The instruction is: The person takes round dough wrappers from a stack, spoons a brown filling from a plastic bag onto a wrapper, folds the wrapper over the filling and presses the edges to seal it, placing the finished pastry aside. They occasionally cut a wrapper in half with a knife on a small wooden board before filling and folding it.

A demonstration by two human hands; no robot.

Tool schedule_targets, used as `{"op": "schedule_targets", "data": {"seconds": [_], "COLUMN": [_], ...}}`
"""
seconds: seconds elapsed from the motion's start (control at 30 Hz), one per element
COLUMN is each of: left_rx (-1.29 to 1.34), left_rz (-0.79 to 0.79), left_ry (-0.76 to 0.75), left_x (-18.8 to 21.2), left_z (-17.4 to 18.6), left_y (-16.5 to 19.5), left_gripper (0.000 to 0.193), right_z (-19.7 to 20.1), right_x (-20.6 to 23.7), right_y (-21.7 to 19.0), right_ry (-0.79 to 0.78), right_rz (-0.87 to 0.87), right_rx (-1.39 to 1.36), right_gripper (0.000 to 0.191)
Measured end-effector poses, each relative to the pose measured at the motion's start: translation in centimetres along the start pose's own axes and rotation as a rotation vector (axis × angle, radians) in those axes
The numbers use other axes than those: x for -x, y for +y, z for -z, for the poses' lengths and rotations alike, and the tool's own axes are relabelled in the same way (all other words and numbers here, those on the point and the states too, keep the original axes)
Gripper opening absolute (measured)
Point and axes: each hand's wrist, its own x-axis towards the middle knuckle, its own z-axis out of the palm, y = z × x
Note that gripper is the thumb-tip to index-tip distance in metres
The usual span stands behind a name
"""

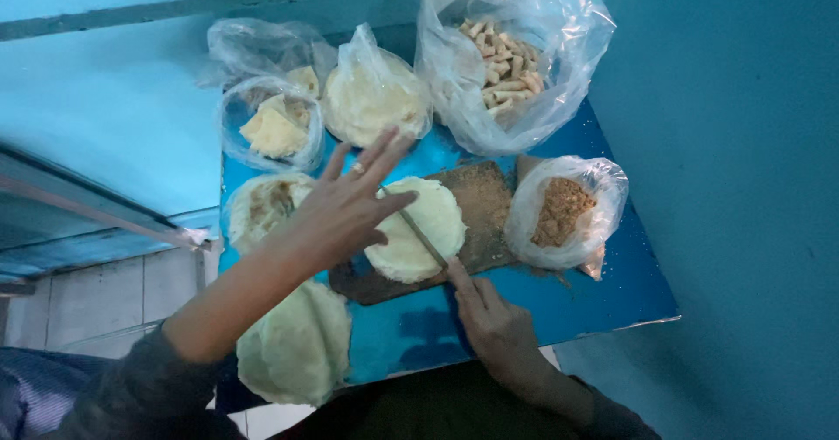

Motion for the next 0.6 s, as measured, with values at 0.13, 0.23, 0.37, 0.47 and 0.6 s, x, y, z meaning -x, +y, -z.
{"op": "schedule_targets", "data": {"seconds": [0.13,0.23,0.37,0.47,0.6], "left_rx": [-0.059,-0.103,-0.16,-0.183,-0.187], "left_rz": [-0.038,-0.038,-0.065,-0.076,-0.087], "left_ry": [-0.199,-0.255,-0.211,-0.187,-0.19], "left_x": [-3.0,-3.9,-4.0,-4.2,-4.6], "left_z": [-1.8,-3.1,-4.0,-4.2,-4.1], "left_y": [0.0,-0.5,-0.9,-1.1,-1.1], "left_gripper": [0.085,0.088,0.095,0.096,0.097], "right_z": [0.3,0.4,0.5,0.8,0.9], "right_x": [-0.2,-0.5,-0.5,-0.3,-0.1], "right_y": [0.4,0.7,1.0,1.1,1.2], "right_ry": [-0.008,-0.08,-0.01,0.034,-0.004], "right_rz": [0.003,-0.027,-0.031,-0.033,-0.065], "right_rx": [0.019,-0.019,-0.069,-0.087,-0.082], "right_gripper": [0.062,0.063,0.061,0.06,0.061]}}
